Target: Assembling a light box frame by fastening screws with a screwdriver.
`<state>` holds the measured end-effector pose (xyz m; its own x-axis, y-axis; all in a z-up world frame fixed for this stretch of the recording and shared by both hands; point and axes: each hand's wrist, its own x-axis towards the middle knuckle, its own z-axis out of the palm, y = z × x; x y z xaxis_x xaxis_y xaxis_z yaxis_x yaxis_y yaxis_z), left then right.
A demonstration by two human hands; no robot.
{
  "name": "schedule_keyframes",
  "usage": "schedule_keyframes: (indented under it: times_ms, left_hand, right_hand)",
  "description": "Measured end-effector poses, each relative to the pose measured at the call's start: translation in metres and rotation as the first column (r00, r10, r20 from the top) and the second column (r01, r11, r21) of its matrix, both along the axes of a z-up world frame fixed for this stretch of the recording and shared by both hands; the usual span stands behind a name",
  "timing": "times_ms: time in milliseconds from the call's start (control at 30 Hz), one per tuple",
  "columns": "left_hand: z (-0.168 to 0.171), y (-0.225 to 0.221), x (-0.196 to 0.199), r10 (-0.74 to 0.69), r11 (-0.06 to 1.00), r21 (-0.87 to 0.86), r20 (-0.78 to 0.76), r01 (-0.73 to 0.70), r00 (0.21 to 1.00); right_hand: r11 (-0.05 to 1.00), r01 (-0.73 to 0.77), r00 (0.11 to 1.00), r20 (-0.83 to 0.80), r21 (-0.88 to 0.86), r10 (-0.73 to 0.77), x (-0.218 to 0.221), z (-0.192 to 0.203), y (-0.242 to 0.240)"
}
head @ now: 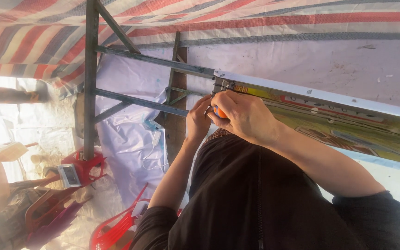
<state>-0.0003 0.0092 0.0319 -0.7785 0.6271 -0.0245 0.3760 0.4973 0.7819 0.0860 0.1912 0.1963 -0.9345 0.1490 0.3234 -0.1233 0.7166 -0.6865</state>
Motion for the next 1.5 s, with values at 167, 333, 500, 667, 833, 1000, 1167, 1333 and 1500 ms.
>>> schedule_keyframes:
  times_ms: [167, 333, 500, 667, 833, 1000, 1167, 1333, 1500]
  left_hand:
    - [0.014, 0.007, -0.001, 0.018, 1.0, 0.018, -0.026, -0.017, 0.999]
    - [0.006, 0.003, 0.0, -0.013, 0.999, 0.046, -0.02, 0.014, 1.0]
    - [-0.107, -0.031, -0.016, -0.076, 0.992, 0.103, 0.002, 0.076, 0.997]
    - [-0.082, -0.033, -0.017, -0.06, 0.998, 0.033, -0.037, 0.061, 0.998]
    - [-0.044, -0.028, -0.022, -0.027, 0.999, -0.04, -0.109, 0.023, 0.994]
    - [-0.046, -0.022, -0.02, -0.109, 0.969, -0.237, -0.128, 0.076, 0.986]
    - [-0.024, 0.002, -0.019, -0.155, 0.892, -0.444, -0.129, 0.082, 0.979]
    - [-0.027, 0.026, -0.016, -0.145, 0.76, -0.649, -0.115, 0.036, 0.983]
    - [-0.071, 0.025, -0.012, -0.177, 0.714, -0.699, -0.239, -0.043, 0.955]
  right_hand:
    - [0.999, -0.014, 1.0, -0.003, -0.041, 0.014, -0.004, 0.002, 0.001]
    - [0.999, -0.011, 1.0, -0.025, 0.044, 0.012, -0.011, 0.006, 0.002]
    - [0.975, -0.126, 0.992, 0.006, -0.181, 0.129, -0.019, -0.016, -0.004]
    - [0.979, -0.163, 0.986, 0.016, -0.12, 0.166, -0.029, -0.006, -0.02]
    - [0.982, -0.14, 0.99, -0.035, -0.126, 0.137, -0.038, 0.011, -0.005]
    - [0.998, -0.023, 1.0, -0.018, -0.054, 0.022, -0.015, 0.019, 0.014]
    - [0.985, 0.099, 0.986, -0.118, -0.14, -0.116, 0.019, 0.019, 0.039]
    - [0.962, 0.206, 0.968, -0.109, -0.18, -0.227, 0.043, 0.031, 0.052]
    - [0.916, 0.29, 0.937, -0.112, -0.276, -0.331, 0.069, 0.012, 0.065]
